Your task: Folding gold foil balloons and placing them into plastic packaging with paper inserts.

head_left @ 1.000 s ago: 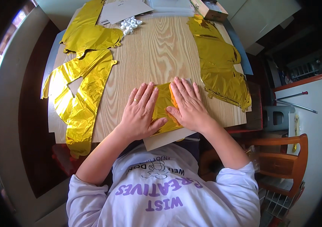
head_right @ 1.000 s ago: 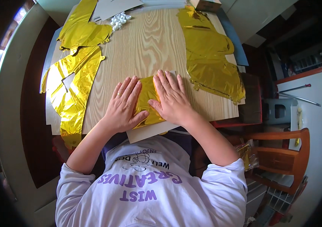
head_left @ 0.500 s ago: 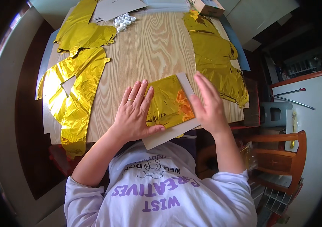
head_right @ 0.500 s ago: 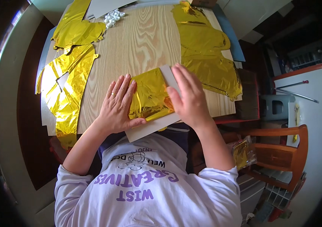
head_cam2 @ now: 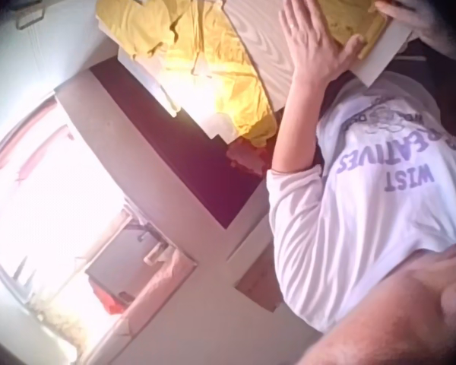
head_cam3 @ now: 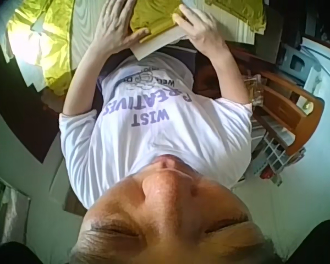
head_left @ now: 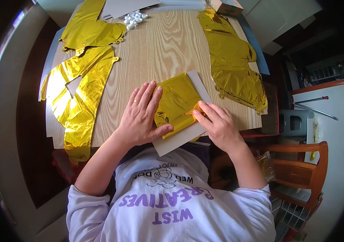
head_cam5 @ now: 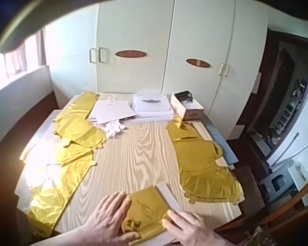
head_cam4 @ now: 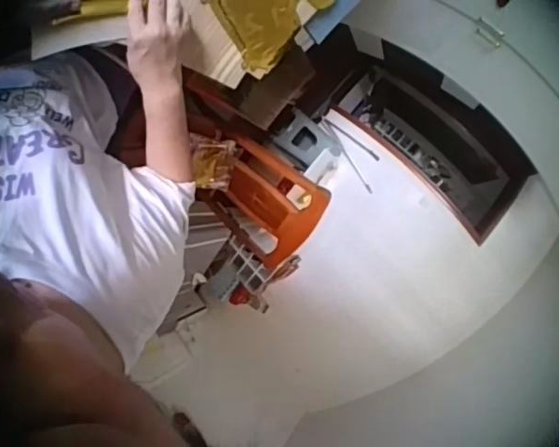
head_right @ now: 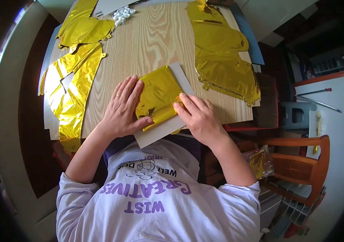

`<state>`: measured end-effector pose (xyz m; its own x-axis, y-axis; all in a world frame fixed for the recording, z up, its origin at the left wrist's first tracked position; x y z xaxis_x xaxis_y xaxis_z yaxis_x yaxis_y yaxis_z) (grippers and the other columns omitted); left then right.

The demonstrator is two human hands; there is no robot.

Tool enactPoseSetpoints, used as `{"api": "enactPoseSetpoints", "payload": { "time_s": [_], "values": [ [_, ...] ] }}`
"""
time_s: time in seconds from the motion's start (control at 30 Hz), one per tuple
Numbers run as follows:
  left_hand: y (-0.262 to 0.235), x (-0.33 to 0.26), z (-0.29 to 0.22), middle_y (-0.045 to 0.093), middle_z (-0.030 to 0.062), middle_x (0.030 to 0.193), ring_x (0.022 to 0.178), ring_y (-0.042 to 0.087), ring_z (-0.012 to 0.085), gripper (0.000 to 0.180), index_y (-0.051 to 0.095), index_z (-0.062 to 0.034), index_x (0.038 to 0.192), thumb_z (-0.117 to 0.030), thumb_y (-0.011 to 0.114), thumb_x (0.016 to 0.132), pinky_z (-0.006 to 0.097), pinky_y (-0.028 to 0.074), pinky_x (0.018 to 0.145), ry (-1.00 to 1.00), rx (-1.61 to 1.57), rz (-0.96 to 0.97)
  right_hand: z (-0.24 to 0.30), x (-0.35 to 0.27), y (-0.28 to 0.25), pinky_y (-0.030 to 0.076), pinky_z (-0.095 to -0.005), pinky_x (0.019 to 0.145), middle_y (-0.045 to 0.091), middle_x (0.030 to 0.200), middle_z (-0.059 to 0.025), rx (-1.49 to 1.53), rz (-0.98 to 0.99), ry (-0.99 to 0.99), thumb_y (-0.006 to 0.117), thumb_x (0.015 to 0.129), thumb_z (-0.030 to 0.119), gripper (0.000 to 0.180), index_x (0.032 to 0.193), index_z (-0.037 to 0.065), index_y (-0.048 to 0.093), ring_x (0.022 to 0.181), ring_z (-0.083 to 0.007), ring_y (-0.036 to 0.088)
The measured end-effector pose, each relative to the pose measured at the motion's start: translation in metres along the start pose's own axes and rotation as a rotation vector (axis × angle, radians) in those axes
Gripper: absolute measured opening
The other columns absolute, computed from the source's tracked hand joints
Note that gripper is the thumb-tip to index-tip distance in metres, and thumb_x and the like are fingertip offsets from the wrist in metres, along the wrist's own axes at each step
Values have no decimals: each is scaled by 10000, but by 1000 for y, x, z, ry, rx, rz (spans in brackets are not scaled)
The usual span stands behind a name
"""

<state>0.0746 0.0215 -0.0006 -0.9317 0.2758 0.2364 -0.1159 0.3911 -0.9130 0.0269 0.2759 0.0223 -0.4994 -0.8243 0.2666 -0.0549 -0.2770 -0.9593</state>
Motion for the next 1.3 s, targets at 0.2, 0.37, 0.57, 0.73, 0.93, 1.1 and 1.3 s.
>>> {"api": "enactPoseSetpoints", "payload": {
  "time_s": [0.2,0.37,0.57,0.73,0.93,1.1,1.3],
  "values": [
    [-2,0,0,353,284,1560,1486,294,449,1003,365,32,1528,-702,593,883,541,210,1225,11,2,10,0,-7,4,485,-420,943,634,1315,-192,-18,-39,-8,596,896,91,347,1226,42,693,1187,-315,616],
    [-1,0,-2,362,276,1557,1492,298,428,998,379,35,1516,-706,589,882,545,202,1228,14,31,20,7,-11,6,482,-437,947,638,1316,-206,-42,-63,-7,589,901,70,355,1241,30,685,1196,-344,617],
    [-1,0,-1,362,275,1560,1497,297,418,1001,378,33,1515,-713,584,881,546,196,1230,8,32,28,14,-16,5,414,-501,1070,536,1439,-235,-38,18,49,638,909,240,518,1386,44,586,1321,-403,516],
    [-2,0,-3,356,272,1567,1501,291,416,987,369,29,1522,-699,583,889,544,187,1233,4,28,34,47,-1,-2,263,-592,1191,377,1572,-248,112,23,82,604,962,428,665,1527,115,449,1457,-445,339],
    [-7,-1,-1,355,250,1581,1516,276,400,923,356,21,1538,-615,597,916,547,168,1238,26,35,44,69,-11,29,171,-698,1185,166,1665,-211,161,175,25,660,882,566,853,1607,277,316,1500,-515,166],
    [-19,14,-16,396,257,1560,1505,304,386,824,420,56,1491,-546,571,948,545,187,1235,51,7,48,71,-11,32,151,-711,1186,141,1671,-191,162,240,47,689,857,558,840,1583,297,357,1516,-500,114],
    [3,26,-15,362,230,1601,1499,339,358,800,396,32,1521,-547,545,989,497,228,1231,160,16,93,69,-13,32,135,-741,1170,150,1672,-178,128,222,26,720,838,533,824,1564,329,386,1521,-489,106]
  ]
}}
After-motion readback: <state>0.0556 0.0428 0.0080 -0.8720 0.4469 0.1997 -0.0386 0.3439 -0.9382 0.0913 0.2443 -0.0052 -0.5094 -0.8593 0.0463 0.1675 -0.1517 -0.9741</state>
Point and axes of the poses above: each hand's wrist, its own x-axis towards the middle knuckle, its own y-axis out of the palm, z = x × y, the point moved 3 cm from there along x, towards the middle knuckle
